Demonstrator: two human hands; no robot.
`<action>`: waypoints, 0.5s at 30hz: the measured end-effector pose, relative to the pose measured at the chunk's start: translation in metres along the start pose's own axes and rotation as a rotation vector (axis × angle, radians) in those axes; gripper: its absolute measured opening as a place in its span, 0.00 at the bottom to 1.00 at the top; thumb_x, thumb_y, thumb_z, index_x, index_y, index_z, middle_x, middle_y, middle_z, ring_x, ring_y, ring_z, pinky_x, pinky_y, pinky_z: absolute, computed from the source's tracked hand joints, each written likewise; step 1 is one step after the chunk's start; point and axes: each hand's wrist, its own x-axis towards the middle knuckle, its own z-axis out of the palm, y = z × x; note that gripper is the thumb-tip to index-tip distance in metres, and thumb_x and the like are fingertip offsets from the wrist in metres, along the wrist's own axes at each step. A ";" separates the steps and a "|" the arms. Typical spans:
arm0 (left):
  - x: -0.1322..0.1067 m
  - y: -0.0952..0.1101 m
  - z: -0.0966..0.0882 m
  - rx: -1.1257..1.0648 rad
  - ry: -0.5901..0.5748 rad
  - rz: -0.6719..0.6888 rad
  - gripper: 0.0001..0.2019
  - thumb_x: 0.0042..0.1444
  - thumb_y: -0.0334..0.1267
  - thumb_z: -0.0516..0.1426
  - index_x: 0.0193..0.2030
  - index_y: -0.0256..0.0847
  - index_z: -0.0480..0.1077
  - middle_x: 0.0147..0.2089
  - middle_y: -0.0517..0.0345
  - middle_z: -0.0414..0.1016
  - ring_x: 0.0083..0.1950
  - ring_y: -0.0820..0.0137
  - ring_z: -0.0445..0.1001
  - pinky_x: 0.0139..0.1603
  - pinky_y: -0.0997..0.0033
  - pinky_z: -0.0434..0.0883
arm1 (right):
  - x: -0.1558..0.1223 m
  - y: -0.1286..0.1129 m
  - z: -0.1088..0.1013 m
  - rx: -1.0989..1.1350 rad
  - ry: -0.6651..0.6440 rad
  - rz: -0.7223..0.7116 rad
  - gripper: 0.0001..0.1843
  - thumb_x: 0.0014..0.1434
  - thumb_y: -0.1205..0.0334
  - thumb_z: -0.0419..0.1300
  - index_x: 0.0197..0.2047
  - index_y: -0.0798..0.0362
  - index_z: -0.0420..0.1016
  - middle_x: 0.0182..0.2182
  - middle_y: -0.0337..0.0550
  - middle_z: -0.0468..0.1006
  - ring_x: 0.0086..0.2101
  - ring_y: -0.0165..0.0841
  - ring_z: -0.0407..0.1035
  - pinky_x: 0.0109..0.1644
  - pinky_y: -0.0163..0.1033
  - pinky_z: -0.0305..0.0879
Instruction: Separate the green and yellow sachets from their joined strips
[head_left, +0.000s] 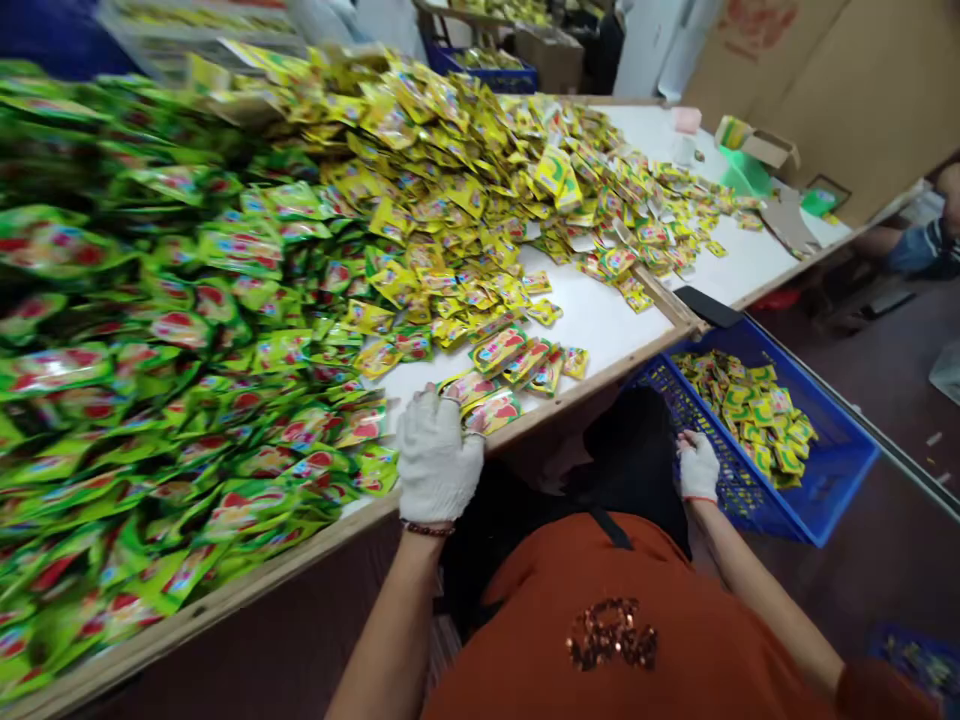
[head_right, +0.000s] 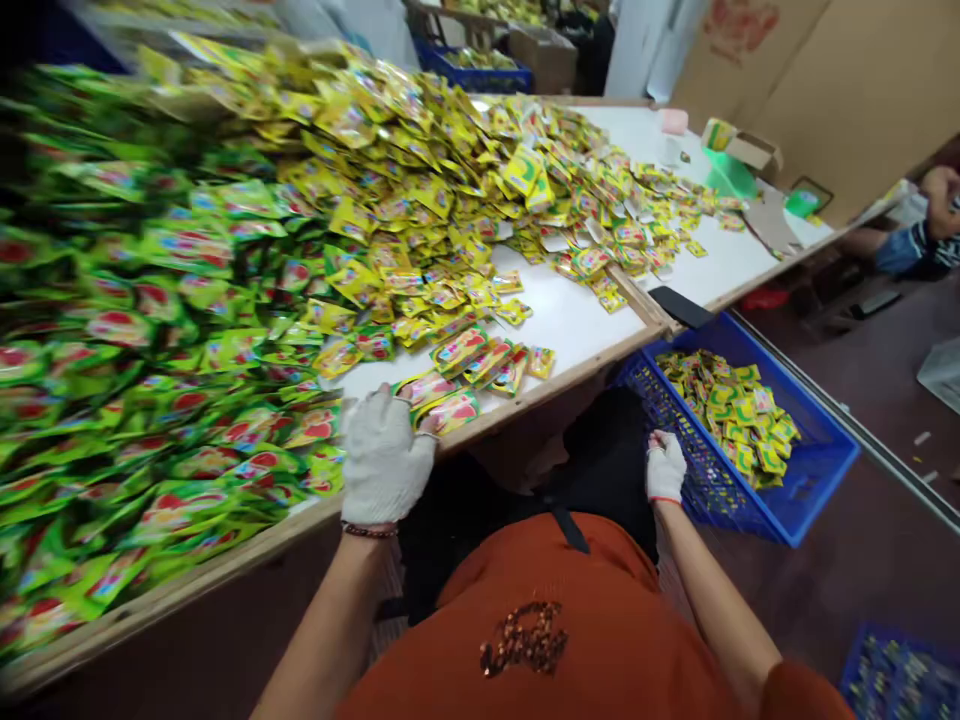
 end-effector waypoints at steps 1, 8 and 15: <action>0.000 -0.001 0.002 -0.002 0.008 -0.001 0.26 0.64 0.47 0.51 0.60 0.26 0.70 0.65 0.26 0.67 0.70 0.43 0.62 0.70 0.41 0.58 | 0.008 -0.014 0.003 0.030 -0.029 -0.060 0.15 0.65 0.54 0.56 0.45 0.56 0.77 0.41 0.49 0.79 0.42 0.40 0.73 0.53 0.51 0.70; 0.028 0.003 0.004 -0.161 0.006 0.051 0.17 0.61 0.38 0.53 0.54 0.36 0.72 0.59 0.39 0.74 0.62 0.53 0.70 0.64 0.52 0.68 | 0.028 -0.156 0.056 0.211 -0.405 -0.597 0.11 0.62 0.56 0.58 0.41 0.52 0.79 0.37 0.45 0.81 0.39 0.38 0.74 0.49 0.44 0.69; 0.100 0.027 -0.015 -0.009 -0.320 0.145 0.11 0.58 0.39 0.58 0.47 0.41 0.72 0.51 0.46 0.73 0.51 0.58 0.74 0.50 0.62 0.70 | 0.002 -0.242 0.110 0.153 -0.979 -0.840 0.08 0.62 0.66 0.56 0.34 0.52 0.77 0.30 0.39 0.77 0.33 0.33 0.71 0.40 0.37 0.67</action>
